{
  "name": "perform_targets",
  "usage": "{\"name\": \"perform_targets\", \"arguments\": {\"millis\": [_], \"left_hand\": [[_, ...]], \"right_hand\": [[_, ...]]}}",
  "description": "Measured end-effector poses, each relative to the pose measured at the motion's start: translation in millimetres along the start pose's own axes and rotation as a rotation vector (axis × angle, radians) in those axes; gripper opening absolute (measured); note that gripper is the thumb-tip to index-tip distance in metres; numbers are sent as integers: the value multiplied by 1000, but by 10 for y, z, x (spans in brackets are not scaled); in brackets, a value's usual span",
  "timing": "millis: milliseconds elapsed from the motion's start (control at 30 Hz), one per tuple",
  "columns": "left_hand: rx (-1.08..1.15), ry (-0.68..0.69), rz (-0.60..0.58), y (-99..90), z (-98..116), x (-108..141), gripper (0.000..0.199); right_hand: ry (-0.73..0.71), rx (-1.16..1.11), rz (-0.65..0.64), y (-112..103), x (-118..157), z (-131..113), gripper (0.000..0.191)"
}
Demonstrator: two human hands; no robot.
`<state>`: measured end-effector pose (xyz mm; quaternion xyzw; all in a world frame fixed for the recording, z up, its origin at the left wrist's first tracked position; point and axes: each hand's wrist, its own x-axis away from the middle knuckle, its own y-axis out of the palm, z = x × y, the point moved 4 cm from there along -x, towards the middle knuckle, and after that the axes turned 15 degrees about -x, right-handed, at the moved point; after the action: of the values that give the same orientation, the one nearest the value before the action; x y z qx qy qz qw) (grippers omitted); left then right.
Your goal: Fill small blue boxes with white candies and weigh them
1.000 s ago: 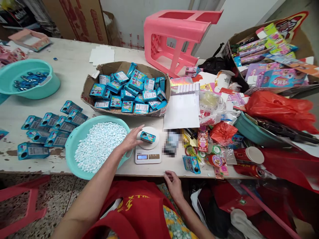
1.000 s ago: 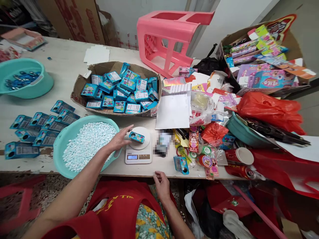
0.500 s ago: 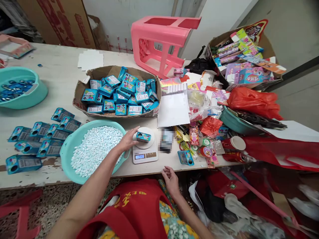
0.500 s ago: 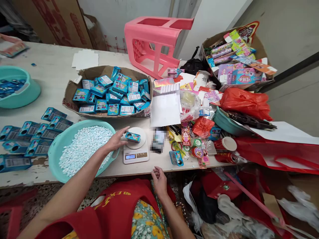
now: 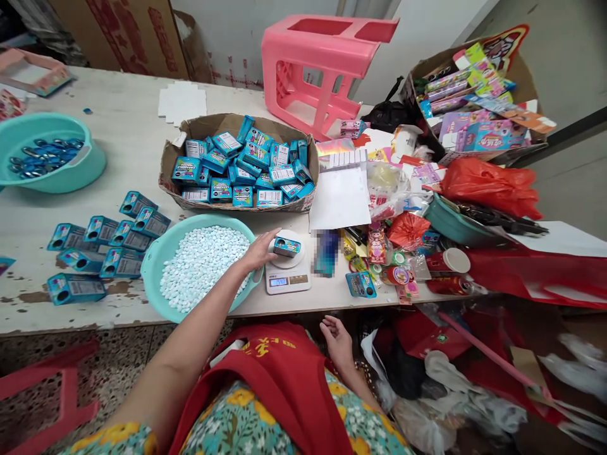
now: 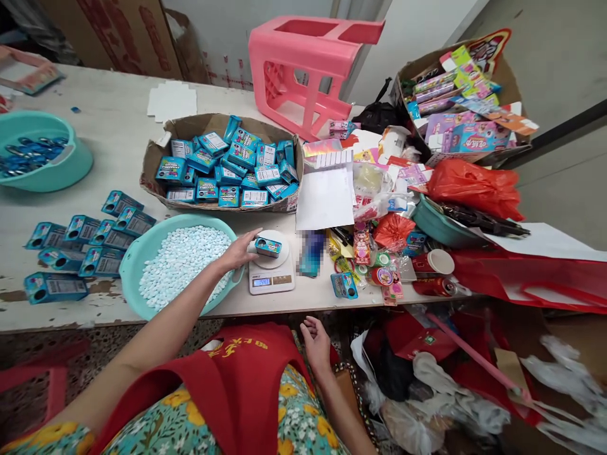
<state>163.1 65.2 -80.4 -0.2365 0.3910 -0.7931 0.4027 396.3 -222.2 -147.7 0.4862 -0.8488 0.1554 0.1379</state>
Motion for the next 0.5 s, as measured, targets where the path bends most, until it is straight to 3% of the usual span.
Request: {"name": "perform_targets", "arguments": {"millis": [367,500], "left_hand": [[-125,-4,-26,-9,113,-51,75],[-108,37,3,76,165,-177,49]], "right_hand": [[36,-41,42,75,137,158,45],[15,-32,36,178,72,46,42]]}}
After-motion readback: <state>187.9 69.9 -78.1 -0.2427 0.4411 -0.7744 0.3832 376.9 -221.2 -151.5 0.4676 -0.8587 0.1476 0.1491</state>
